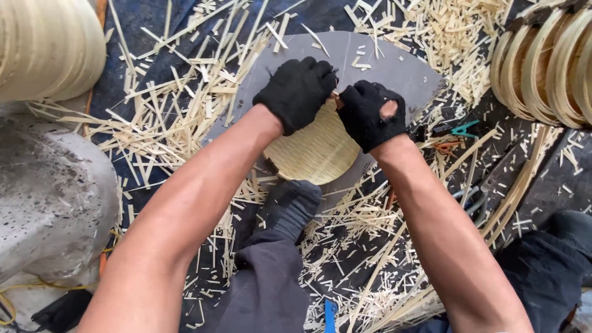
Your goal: The person attaches a flexible bamboo strip around the rim of a woven circular base using a clip, presses it along the edge by hand, and stacks the completed piece onto a pile before repeating the process.
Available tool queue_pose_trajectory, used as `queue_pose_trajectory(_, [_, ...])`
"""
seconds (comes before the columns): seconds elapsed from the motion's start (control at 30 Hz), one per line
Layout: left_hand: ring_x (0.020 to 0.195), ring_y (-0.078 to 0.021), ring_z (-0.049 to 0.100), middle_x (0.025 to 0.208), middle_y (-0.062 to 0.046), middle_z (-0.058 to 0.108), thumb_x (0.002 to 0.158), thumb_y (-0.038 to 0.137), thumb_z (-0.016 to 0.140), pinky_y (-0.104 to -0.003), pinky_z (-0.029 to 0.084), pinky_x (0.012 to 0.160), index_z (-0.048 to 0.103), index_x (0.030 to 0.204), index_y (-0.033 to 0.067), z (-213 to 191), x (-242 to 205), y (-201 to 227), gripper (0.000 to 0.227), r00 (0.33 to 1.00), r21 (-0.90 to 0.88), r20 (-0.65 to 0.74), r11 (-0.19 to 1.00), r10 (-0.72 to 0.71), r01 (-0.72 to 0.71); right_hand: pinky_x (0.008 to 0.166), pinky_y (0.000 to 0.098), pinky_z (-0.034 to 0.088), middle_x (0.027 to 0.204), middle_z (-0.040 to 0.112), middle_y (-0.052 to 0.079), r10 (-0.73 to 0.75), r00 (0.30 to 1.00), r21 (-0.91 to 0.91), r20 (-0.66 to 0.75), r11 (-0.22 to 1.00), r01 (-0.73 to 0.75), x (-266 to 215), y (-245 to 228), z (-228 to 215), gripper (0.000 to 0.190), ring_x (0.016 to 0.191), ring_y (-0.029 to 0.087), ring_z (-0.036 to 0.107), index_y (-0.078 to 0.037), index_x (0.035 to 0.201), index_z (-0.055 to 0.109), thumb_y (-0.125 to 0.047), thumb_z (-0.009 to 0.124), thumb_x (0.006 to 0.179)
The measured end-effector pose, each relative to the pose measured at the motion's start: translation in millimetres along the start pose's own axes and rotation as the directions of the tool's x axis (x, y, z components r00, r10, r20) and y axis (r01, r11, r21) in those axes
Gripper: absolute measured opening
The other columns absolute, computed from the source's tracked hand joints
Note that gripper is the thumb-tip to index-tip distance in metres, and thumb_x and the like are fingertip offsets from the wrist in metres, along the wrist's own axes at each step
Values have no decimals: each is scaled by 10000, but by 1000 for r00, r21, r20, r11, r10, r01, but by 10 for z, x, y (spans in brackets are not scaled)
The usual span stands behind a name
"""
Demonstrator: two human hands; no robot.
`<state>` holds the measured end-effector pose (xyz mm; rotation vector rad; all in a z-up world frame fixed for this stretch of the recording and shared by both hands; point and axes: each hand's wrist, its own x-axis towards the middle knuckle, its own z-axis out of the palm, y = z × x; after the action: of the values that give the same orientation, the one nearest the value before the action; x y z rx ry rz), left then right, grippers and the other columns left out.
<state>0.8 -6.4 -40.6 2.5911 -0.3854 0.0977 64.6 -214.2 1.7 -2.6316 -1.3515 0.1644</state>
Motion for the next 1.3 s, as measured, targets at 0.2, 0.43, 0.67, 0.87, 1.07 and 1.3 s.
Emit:
queue_pose_trajectory(0.2, [1009, -312, 628, 1102, -102, 673, 871, 170, 657, -432, 499, 794, 711, 1098, 72, 20, 11, -6, 253, 999, -5, 31, 999, 44, -43, 723, 461, 551, 926, 699, 123, 158, 979, 100, 132, 980, -172, -452, -18, -396, 83, 856, 354, 691, -126, 935, 706, -208, 712, 922])
queue_pose_trajectory(0.43, [990, -303, 637, 1090, -86, 682, 858, 154, 673, -431, 499, 785, 718, 1061, 77, -54, 59, 53, 222, 999, -8, -8, 999, 40, -40, 715, 355, 556, 884, 730, 168, 630, 719, 400, 294, 602, -691, -807, -316, -61, 433, 768, 250, 715, -11, 1288, 648, -218, 736, 918])
queue_pose_trajectory(0.67, [1005, -308, 638, 1118, -80, 691, 843, 135, 669, -433, 505, 788, 729, 1053, 96, -39, 64, 56, 222, 1000, -19, 16, 1000, 19, -18, 772, 322, 567, 992, 773, 148, 670, 713, 616, 205, 478, -626, -882, -356, 187, 331, 831, 202, 724, 10, 1224, 684, -156, 699, 939])
queue_pose_trajectory(0.87, [1012, -325, 630, 1143, -99, 680, 860, 134, 655, -446, 502, 786, 722, 1087, 97, 23, -39, 78, 240, 999, -31, -37, 999, -19, 17, 711, 349, 551, 831, 744, 139, 738, 631, 447, 237, 494, -746, -756, -253, 187, 193, 731, 234, 717, -30, 1002, 748, -218, 708, 982])
queue_pose_trajectory(1.07, [1024, -355, 594, 1156, -139, 622, 916, 175, 663, -483, 475, 844, 650, 1138, 67, 21, -199, 340, 247, 917, -75, -214, 942, -336, 328, 681, 487, 536, 824, 655, 169, 241, 957, 221, -160, 954, -203, -313, 209, -17, 133, 784, 395, 667, -68, 884, 673, -161, 675, 978])
queue_pose_trajectory(1.3, [995, -373, 582, 1103, -163, 610, 921, 286, 696, -508, 471, 846, 636, 1103, 41, 75, -116, 448, 311, 875, -209, -155, 881, -458, 424, 600, 434, 533, 789, 660, 111, -170, 978, -34, 124, 984, 176, 170, 366, -316, 92, 711, 315, 674, -107, 874, 658, -167, 697, 932])
